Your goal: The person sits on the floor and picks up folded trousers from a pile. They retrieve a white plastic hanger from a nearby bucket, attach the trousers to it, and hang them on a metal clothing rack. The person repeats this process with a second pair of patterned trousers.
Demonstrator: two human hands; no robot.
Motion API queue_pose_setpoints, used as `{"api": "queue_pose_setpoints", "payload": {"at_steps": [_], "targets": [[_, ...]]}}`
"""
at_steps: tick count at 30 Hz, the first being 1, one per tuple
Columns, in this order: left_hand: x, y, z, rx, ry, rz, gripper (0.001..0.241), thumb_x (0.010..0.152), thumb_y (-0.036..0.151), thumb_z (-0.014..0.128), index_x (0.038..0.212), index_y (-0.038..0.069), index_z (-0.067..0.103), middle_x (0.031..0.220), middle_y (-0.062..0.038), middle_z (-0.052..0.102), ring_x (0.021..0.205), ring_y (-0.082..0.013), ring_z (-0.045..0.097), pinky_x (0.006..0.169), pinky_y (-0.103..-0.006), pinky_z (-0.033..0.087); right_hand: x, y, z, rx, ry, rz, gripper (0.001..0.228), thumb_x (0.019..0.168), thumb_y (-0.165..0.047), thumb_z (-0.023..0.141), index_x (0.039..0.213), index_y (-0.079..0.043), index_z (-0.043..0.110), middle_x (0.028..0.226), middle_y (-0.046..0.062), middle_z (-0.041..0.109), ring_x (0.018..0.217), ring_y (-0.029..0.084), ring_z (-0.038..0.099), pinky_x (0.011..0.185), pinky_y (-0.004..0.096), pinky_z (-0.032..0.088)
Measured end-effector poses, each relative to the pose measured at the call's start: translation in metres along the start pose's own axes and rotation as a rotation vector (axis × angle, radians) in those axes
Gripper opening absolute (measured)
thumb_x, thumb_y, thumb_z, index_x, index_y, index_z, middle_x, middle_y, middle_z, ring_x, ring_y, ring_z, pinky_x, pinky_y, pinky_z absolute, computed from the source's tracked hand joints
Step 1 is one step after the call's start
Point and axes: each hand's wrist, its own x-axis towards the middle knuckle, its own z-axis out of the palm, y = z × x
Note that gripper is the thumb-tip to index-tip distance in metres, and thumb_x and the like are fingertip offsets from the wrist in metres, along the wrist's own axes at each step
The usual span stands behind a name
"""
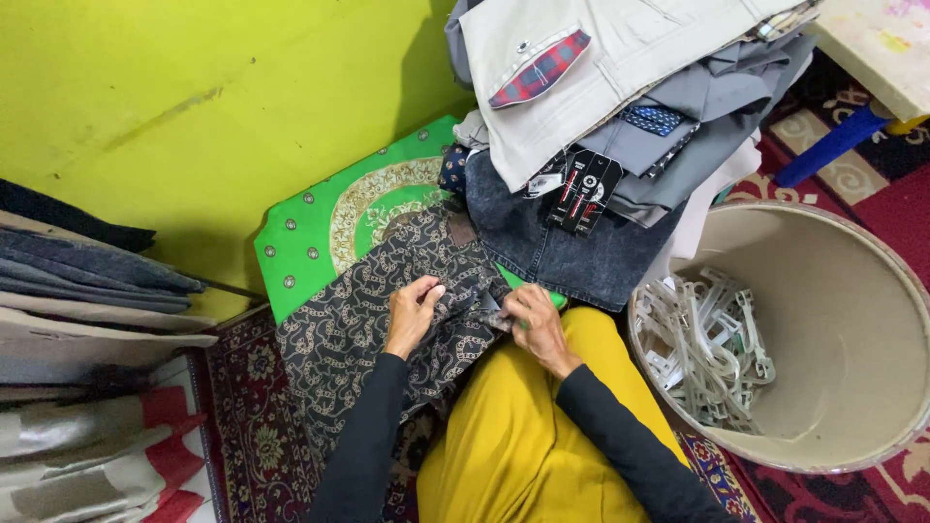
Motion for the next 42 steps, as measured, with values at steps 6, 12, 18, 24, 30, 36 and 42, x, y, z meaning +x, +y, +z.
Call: {"api": "queue_pose_setpoints", "payload": {"at_steps": [6, 12, 18, 24, 30, 36, 42], "targets": [[0.005, 0.009, 0.013, 0.057, 0.003, 0.136, 0.016, 0.092, 0.008, 0.069, 0.107, 0.012, 0.072, 0.095, -0.021, 0.077, 0.103, -0.0393, 0.072, 0.086, -0.0488, 0.057, 0.012, -0.035, -0.021, -0.049, -0.130, -0.144, 0.034, 0.062, 0.019, 0.053, 0.084, -0.006, 0.058, 0.114, 0.014, 0.071, 0.112, 0.037, 0.067, 0.097, 0.053, 0.055], [-0.009, 0.071, 0.004, 0.029, -0.138, 0.164, 0.024, 0.097, -0.007, 0.055, 0.116, 0.008, 0.052, 0.110, -0.037, 0.069, 0.112, -0.0535, 0.064, 0.099, -0.0644, 0.050, 0.039, -0.085, -0.026, -0.057, -0.219, 0.333, 0.042, 0.098, -0.034, 0.066, 0.069, -0.005, 0.055, 0.075, 0.019, 0.073, 0.077, 0.041, 0.073, 0.073, 0.053, 0.055], [0.013, 0.025, 0.014, 0.195, -0.269, 0.373, 0.021, 0.096, -0.005, 0.054, 0.104, 0.014, 0.057, 0.094, -0.018, 0.076, 0.098, -0.0407, 0.074, 0.084, -0.0497, 0.059, 0.028, -0.079, -0.003, -0.271, -0.267, 0.510, 0.029, 0.086, -0.038, 0.076, 0.104, -0.020, 0.063, 0.083, 0.000, 0.075, 0.087, 0.031, 0.075, 0.078, 0.051, 0.058], [0.021, 0.027, 0.033, 0.438, -0.414, 0.360, 0.034, 0.094, -0.010, 0.045, 0.096, 0.018, 0.066, 0.100, -0.023, 0.075, 0.094, -0.0390, 0.075, 0.085, -0.0513, 0.060, -0.001, -0.045, 0.022, -0.486, -0.212, 0.450, 0.021, 0.091, -0.041, 0.069, 0.093, -0.020, 0.067, 0.084, 0.001, 0.071, 0.085, 0.024, 0.073, 0.074, 0.041, 0.060], [0.039, -0.003, 0.064, 0.391, -0.602, 0.213, 0.024, 0.085, 0.025, 0.077, 0.101, 0.013, 0.063, 0.101, -0.024, 0.072, 0.098, -0.0436, 0.072, 0.082, -0.0563, 0.055, -0.013, -0.032, 0.031, -0.560, -0.147, 0.269, 0.018, 0.084, -0.027, 0.074, 0.082, -0.016, 0.060, 0.084, 0.002, 0.060, 0.092, 0.024, 0.062, 0.076, 0.037, 0.056], [0.046, 0.024, 0.056, 0.386, -0.689, 0.235, 0.016, 0.084, -0.006, 0.069, 0.084, 0.010, 0.067, 0.100, -0.022, 0.076, 0.106, -0.0433, 0.071, 0.093, -0.0512, 0.058, 0.001, -0.058, 0.017, -0.608, -0.017, 0.110, 0.014, 0.089, -0.032, 0.069, 0.083, -0.021, 0.063, 0.088, 0.001, 0.062, 0.098, 0.023, 0.059, 0.090, 0.041, 0.045], [0.065, 0.007, 0.050, 0.339, -0.703, 0.248, 0.019, 0.080, 0.000, 0.074, 0.081, 0.018, 0.082, 0.095, -0.017, 0.078, 0.099, -0.0396, 0.073, 0.087, -0.0476, 0.061, 0.000, -0.076, 0.048, -0.779, 0.120, 0.056, 0.012, 0.090, -0.031, 0.069, 0.084, -0.022, 0.065, 0.084, -0.001, 0.061, 0.100, 0.021, 0.060, 0.100, 0.050, 0.038]]}}
